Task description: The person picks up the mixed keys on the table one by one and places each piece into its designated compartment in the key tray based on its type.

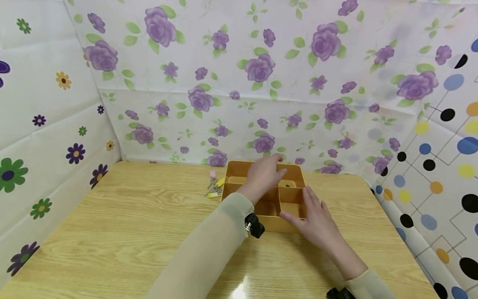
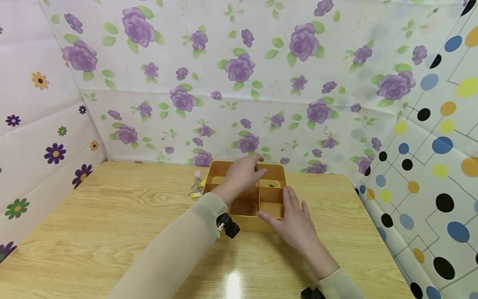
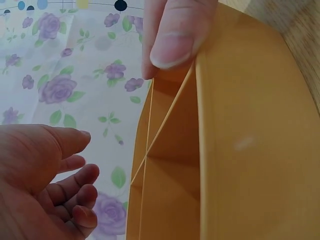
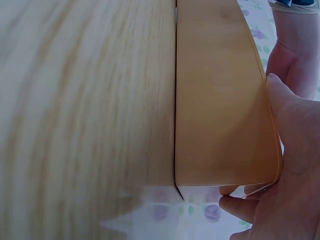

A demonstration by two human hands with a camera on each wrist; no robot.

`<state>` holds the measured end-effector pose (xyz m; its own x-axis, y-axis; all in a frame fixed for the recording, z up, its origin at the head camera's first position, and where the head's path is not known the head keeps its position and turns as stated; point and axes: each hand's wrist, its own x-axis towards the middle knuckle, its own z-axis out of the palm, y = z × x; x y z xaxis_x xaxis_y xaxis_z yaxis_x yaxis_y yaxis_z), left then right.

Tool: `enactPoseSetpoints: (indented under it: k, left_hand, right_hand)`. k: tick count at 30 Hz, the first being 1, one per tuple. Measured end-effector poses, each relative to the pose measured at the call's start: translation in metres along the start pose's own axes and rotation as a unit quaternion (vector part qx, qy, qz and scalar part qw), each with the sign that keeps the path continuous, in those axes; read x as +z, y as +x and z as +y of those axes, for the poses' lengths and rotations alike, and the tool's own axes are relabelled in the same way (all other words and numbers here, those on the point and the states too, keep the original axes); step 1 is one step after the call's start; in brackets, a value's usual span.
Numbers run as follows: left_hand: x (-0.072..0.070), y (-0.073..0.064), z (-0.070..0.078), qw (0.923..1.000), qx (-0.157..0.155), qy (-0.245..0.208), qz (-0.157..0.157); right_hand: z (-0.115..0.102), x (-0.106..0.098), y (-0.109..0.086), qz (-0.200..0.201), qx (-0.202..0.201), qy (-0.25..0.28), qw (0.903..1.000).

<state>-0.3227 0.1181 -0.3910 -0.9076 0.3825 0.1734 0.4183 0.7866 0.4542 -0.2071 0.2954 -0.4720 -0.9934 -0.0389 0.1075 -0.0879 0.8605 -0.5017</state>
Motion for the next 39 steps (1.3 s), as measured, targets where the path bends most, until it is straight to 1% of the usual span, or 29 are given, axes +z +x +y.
enactPoseSetpoints:
  k: [5, 9, 13, 17, 21, 23, 29, 34, 39]
  left_hand:
    - [-0.005, -0.004, -0.008, 0.9999, -0.001, -0.011, 0.0]
    - [-0.012, -0.009, -0.019, 0.9997, -0.008, -0.02, -0.006]
    - [-0.02, -0.013, -0.03, 0.9991, -0.013, -0.041, -0.007]
    - [-0.026, -0.019, -0.04, 0.998, -0.016, -0.06, -0.006]
    - [-0.035, -0.023, -0.05, 0.9982, -0.017, -0.057, 0.008]
    - [-0.041, -0.026, -0.056, 0.9981, -0.016, -0.055, 0.021]
    - [-0.053, -0.042, -0.073, 0.9971, -0.027, -0.047, 0.054]
    - [-0.056, -0.054, -0.086, 0.9969, -0.03, -0.034, 0.064]
    - [-0.056, -0.062, -0.099, 0.9966, -0.03, -0.03, 0.07]
  right_hand:
    - [-0.001, 0.001, 0.001, -0.007, 0.003, -0.001, 1.0]
    - [-0.003, 0.002, 0.003, -0.005, -0.005, -0.004, 1.0]
    - [-0.004, 0.002, 0.004, 0.001, -0.016, -0.006, 0.9998]
    - [-0.003, 0.002, 0.002, -0.004, -0.015, -0.003, 0.9999]
    - [-0.004, 0.003, 0.002, -0.005, -0.015, 0.004, 0.9999]
    - [-0.004, 0.004, 0.001, -0.003, -0.015, 0.005, 0.9999]
    - [-0.003, 0.005, -0.002, -0.01, -0.002, -0.003, 0.9999]
    - [-0.002, 0.003, -0.003, -0.009, -0.001, -0.007, 0.9999]
    - [-0.001, 0.002, -0.001, -0.011, -0.001, -0.003, 0.9999]
